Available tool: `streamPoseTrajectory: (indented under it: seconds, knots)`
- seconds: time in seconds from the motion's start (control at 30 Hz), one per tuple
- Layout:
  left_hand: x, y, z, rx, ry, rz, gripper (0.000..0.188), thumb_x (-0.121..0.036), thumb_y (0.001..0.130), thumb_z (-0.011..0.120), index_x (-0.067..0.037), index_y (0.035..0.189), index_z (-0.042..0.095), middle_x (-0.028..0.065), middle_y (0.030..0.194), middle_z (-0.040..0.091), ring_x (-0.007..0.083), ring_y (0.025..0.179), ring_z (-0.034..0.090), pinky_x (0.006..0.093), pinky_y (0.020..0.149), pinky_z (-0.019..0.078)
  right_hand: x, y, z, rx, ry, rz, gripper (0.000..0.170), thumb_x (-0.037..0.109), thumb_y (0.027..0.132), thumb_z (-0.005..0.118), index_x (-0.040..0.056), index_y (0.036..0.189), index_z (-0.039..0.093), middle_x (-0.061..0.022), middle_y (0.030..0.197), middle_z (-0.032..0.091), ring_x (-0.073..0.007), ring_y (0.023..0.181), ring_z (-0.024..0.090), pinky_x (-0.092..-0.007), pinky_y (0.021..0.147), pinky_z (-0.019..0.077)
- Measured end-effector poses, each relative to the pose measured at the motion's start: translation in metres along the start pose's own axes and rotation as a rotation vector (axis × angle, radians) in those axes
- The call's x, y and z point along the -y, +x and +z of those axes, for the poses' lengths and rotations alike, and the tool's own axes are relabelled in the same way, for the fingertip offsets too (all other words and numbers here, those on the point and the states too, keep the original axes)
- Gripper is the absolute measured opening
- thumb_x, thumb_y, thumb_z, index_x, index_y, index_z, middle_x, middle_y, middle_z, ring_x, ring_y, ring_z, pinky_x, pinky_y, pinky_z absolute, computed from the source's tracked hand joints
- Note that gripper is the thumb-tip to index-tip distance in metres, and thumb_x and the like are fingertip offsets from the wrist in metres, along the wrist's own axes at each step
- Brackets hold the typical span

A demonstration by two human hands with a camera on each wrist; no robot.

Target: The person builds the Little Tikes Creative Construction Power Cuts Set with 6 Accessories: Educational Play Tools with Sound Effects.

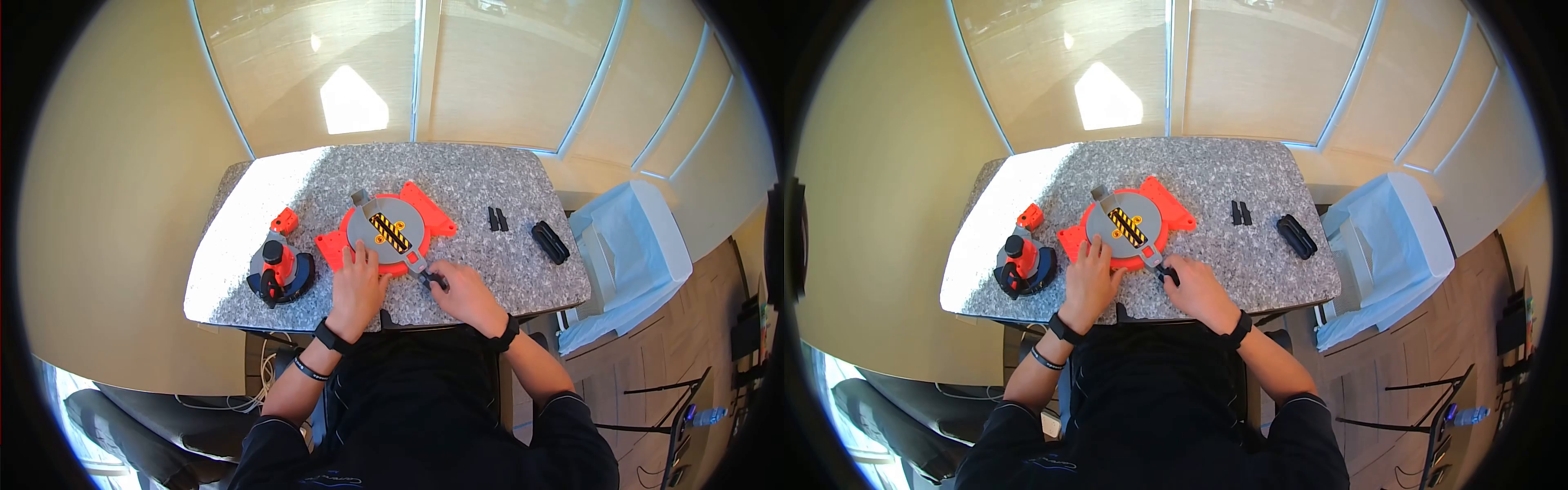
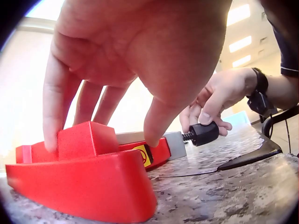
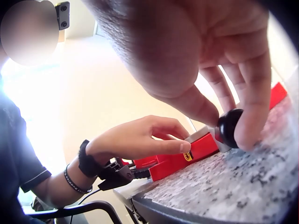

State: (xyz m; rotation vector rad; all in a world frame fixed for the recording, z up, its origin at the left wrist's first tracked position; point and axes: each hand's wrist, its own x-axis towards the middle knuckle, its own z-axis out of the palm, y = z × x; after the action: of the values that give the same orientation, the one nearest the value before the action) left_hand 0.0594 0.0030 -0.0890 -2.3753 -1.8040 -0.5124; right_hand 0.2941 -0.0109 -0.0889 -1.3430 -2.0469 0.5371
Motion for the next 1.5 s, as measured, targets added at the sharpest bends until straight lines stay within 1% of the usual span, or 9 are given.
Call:
streamPoseTrajectory:
  seconds: [0.3,0.37,0.7,0.77,0.87,0.97,1.07,1.37,1.5]
  knots:
    - [-0.002,-0.002,-0.002,0.008,0.013,0.013,0.062,-0.035,0.089,0.077,-0.002,0.137,0.057,0.0264,0.147,0.053,0.0481,0.13,0.056,0.0471,0.088,0.0605,0.013,-0.001,-0.008,0.044,-0.014,0.035,0.034,0.015,0.085,0.079,0.0035,0.113,0.062,-0.0238,0.105,0.067,-0.0458,0.096,0.066,-0.0512,0.083,0.0549]
    - [-0.002,-0.002,-0.001,0.007,0.018,0.019,0.062,-0.035,0.089,0.077,-0.002,0.138,0.057,0.027,0.147,0.053,0.0485,0.13,0.056,0.0476,0.088,0.0603,0.005,0.001,-0.004,-0.001,-0.026,-0.026,0.037,0.014,0.083,0.082,0.0061,0.113,0.063,-0.0177,0.1,0.064,-0.0375,0.089,0.068,-0.0455,0.079,0.0563]
    - [-0.002,-0.003,-0.002,0.013,-0.004,0.02,0.061,-0.033,0.09,0.077,-0.001,0.138,0.057,0.0285,0.146,0.053,0.0492,0.13,0.056,0.0485,0.089,0.06,0.008,0.002,-0.005,-0.005,0.01,0.006,0.03,0.01,0.087,0.074,0.0022,0.113,0.062,-0.0202,0.092,0.072,-0.0377,0.08,0.071,-0.0461,0.072,0.0573]
    - [-0.002,-0.003,-0.001,0.011,0.001,0.022,0.061,-0.033,0.09,0.076,-0.001,0.138,0.057,0.0288,0.146,0.053,0.0492,0.131,0.055,0.0485,0.088,0.0602,0.016,0.003,-0.011,0.087,-0.032,0.097,0.032,0.014,0.087,0.077,0.0028,0.114,0.063,-0.0194,0.097,0.07,-0.0386,0.082,0.07,-0.0455,0.075,0.0575]
    - [-0.002,-0.003,-0.001,0.018,0.002,0.018,0.061,-0.033,0.09,0.076,-0.001,0.138,0.057,0.0288,0.146,0.053,0.0492,0.131,0.055,0.0487,0.089,0.06,0.017,0.001,-0.012,0.051,-0.002,-0.007,0.036,0.016,0.086,0.079,0.0028,0.114,0.061,-0.0217,0.107,0.066,-0.0452,0.095,0.068,-0.0506,0.082,0.0555]
    - [-0.003,-0.003,-0.001,0.019,-0.001,0.019,0.061,-0.033,0.09,0.076,-0.001,0.138,0.057,0.0287,0.146,0.053,0.0488,0.13,0.056,0.0491,0.088,0.0599,0.017,0.0,-0.012,0.071,-0.024,0.028,0.041,0.02,0.084,0.082,0.0044,0.116,0.061,-0.0199,0.11,0.063,-0.0452,0.101,0.066,-0.0502,0.086,0.055]
    - [-0.001,-0.003,0.001,0.0,0.004,0.031,0.061,-0.033,0.09,0.076,-0.001,0.138,0.056,0.0288,0.147,0.053,0.0488,0.13,0.056,0.0493,0.088,0.0599,0.009,0.0,-0.005,0.004,-0.064,-0.026,0.04,0.018,0.083,0.084,0.0042,0.114,0.063,-0.0168,0.102,0.064,-0.0384,0.09,0.068,-0.0445,0.081,0.0563]
    - [-0.002,-0.003,0.002,0.011,0.015,0.028,0.062,-0.033,0.09,0.077,0.0,0.138,0.056,0.029,0.147,0.052,0.0493,0.13,0.056,0.0491,0.087,0.0603,0.004,0.0,0.0,-0.024,0.001,-0.025,0.029,0.008,0.088,0.073,0.0013,0.115,0.062,-0.0226,0.098,0.074,-0.0424,0.084,0.072,-0.049,0.075,0.0573]
    - [-0.002,-0.002,0.0,0.012,0.014,0.028,0.061,-0.033,0.09,0.076,0.0,0.138,0.057,0.0292,0.146,0.053,0.0495,0.13,0.056,0.0489,0.086,0.0604,0.004,0.0,0.0,-0.048,-0.028,-0.068,0.034,0.012,0.088,0.076,0.0029,0.118,0.062,-0.0219,0.102,0.071,-0.0421,0.087,0.071,-0.0475,0.077,0.0574]
